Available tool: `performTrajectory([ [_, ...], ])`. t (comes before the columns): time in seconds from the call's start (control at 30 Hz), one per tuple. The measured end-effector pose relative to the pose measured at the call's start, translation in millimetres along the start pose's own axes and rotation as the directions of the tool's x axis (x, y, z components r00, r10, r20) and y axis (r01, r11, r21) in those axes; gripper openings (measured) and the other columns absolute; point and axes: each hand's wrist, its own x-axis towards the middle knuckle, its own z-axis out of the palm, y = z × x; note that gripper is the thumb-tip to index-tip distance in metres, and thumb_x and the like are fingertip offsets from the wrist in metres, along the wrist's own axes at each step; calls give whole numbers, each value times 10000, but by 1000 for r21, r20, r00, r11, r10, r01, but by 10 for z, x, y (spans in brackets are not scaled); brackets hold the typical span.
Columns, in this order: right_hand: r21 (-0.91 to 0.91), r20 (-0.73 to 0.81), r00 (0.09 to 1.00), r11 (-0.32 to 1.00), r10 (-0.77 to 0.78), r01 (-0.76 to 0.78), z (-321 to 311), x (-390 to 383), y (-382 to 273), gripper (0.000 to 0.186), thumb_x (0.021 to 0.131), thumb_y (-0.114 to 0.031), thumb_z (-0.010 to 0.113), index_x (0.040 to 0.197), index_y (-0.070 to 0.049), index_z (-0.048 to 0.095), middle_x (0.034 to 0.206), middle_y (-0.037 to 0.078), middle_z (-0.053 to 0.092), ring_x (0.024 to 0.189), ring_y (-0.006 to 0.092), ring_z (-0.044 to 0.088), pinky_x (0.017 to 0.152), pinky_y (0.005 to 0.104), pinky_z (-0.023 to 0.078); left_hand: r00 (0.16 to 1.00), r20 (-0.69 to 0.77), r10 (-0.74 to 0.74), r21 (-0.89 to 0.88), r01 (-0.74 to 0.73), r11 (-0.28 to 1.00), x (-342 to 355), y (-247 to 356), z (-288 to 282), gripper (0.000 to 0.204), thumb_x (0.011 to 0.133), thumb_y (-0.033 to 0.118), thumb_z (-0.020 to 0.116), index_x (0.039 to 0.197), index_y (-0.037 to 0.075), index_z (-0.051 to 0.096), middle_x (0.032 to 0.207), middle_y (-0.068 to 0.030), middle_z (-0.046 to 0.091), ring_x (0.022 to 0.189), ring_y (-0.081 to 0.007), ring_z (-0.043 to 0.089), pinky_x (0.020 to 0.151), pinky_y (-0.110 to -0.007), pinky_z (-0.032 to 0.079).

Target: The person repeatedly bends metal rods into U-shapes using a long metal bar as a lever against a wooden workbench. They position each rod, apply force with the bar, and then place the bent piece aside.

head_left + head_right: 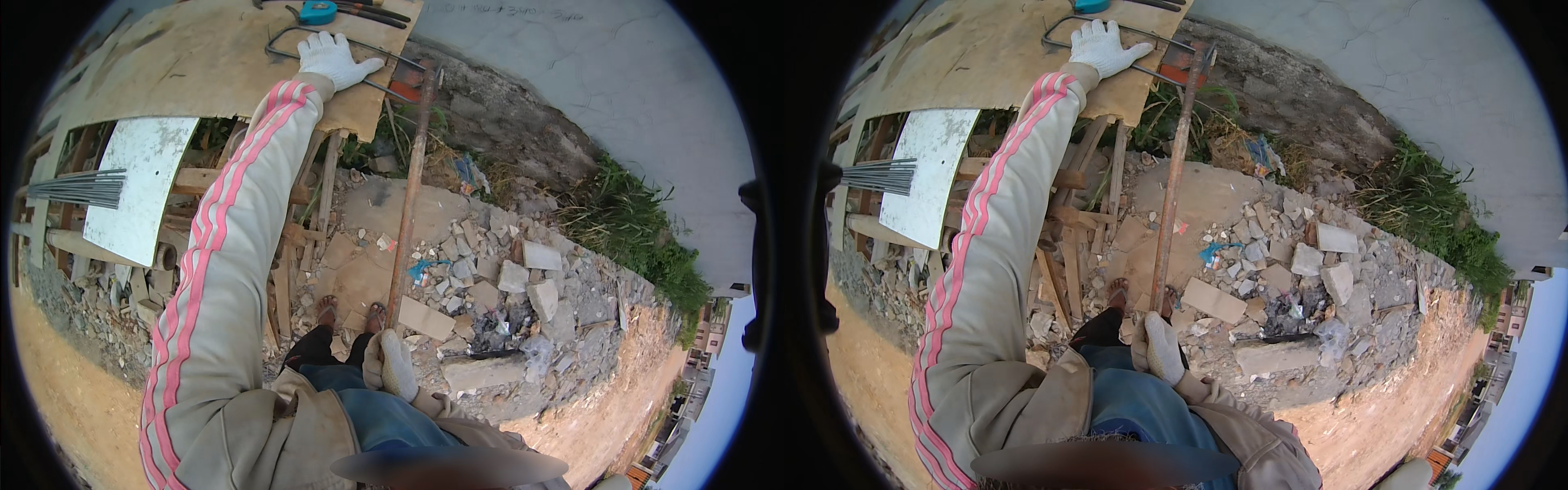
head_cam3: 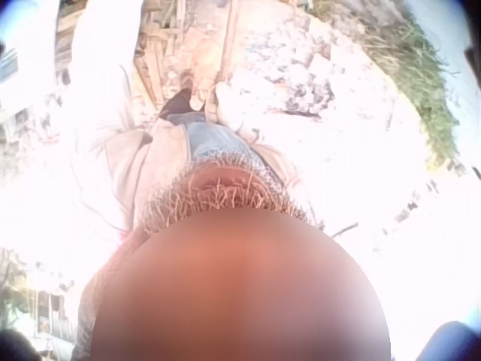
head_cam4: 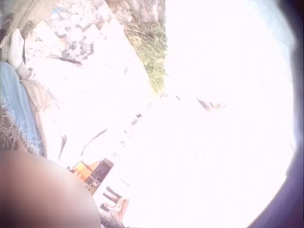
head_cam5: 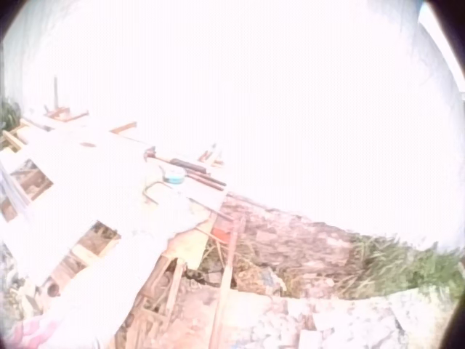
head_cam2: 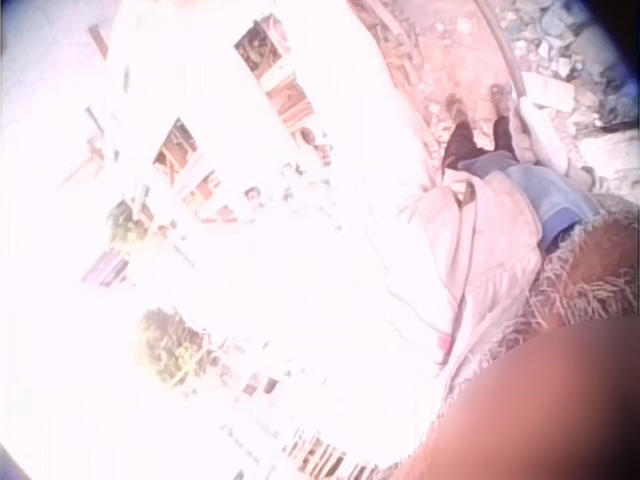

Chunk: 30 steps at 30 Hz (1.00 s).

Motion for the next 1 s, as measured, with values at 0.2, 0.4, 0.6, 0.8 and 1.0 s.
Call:
performTrajectory([
  [0.2,152,19,999,988,35,-37,513,106,108,350,1136,-450,557,958,-149,552,602,-19,435,417,110,369,390,284,278,1000,9,8,-8,-8,1000,5,2,4,1123,866,923,499,1481,-15,560,1460,-294,557,1397,-455,501,1132,-577,371],
  [0.4,97,12,991,986,132,-132,917,311,257,326,1130,-458,565,1038,-146,565,703,-2,489,528,138,461,497,325,398,999,-53,6,-36,-8,999,-38,0,-56,1109,830,904,568,1437,-25,598,1398,-266,586,1307,-425,523,1100,-556,355],
  [0.6,0,-10,985,985,174,-174,817,62,-86,338,1135,-453,560,1076,-120,571,774,37,559,630,204,569,593,374,498,998,-55,-18,-41,16,999,-90,39,-116,1107,818,899,590,1434,-20,603,1401,-262,587,1310,-424,522,1096,-549,362],
  [0.8,97,97,963,960,253,-262,998,102,-63,354,1122,-473,579,1107,-120,593,813,39,587,715,229,594,705,407,521,998,-43,-47,-87,43,995,-56,30,-139,1111,806,900,604,1437,-14,600,1408,-264,584,1330,-427,513,1108,-544,351],
  [1.0,103,130,958,957,257,-271,1062,518,317,341,1130,-442,574,1126,-105,621,865,57,633,754,251,621,757,415,529,997,-62,-38,-59,34,998,-67,42,-62,1112,803,896,610,1443,-13,592,1401,-260,583,1327,-418,508,1121,-545,333],
])
